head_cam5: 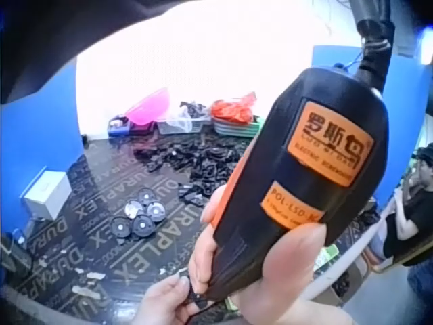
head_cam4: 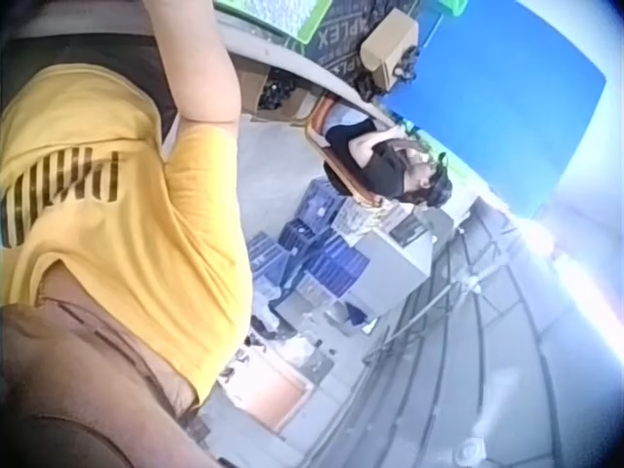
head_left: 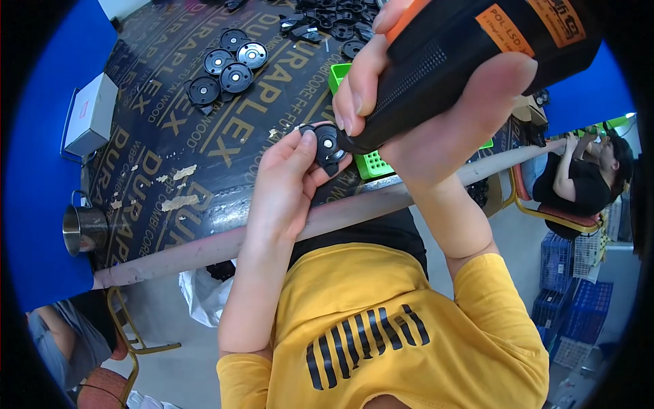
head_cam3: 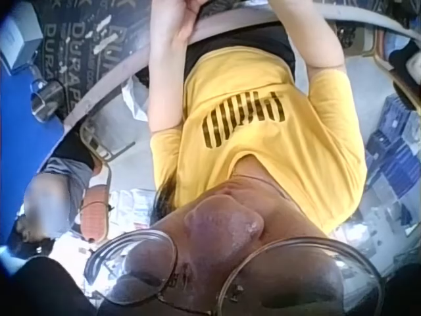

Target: The person fastens screws into small circular plastic components using an electric screwdriver at a factory workbench.

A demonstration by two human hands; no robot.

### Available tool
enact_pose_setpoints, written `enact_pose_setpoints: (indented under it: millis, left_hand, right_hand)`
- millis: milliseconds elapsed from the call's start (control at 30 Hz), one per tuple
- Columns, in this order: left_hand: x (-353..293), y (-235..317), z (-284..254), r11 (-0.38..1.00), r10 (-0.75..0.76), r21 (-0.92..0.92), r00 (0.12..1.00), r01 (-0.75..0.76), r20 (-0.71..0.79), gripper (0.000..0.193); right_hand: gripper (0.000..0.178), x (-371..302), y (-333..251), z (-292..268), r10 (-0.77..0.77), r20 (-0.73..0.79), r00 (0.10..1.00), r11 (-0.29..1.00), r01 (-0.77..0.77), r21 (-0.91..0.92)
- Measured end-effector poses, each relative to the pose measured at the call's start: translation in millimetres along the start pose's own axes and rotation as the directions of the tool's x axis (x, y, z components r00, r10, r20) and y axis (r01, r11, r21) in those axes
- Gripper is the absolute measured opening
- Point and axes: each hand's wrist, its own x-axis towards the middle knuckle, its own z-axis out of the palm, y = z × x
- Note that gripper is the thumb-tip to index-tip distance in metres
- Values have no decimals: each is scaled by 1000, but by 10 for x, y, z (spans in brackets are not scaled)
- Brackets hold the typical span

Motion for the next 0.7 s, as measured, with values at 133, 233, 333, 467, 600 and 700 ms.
enact_pose_setpoints:
  millis: [133,233,333,467,600,700]
  left_hand:
    - [-7,13,15,1000,2,22,1000,-3,3,28]
    - [-2,13,30,999,-12,32,1000,13,-11,29]
    - [0,14,18,999,-11,30,1000,12,-22,29]
    - [23,-1,33,999,25,47,999,-23,-43,28]
    - [16,-8,9,997,33,77,999,-31,-23,27]
    - [-65,21,-29,981,138,146,989,-128,-59,23]
  right_hand:
    - [42,-44,45,-44,3,61,998,1000,-4,7]
    - [49,-71,67,-101,36,96,995,998,-31,-59]
    - [53,-79,71,-109,43,112,993,997,-35,-75]
    - [54,-100,121,-101,-22,82,996,997,27,-66]
    - [52,-96,142,-101,-48,79,996,999,50,-20]
    - [62,21,-15,-162,-32,51,998,997,36,-67]
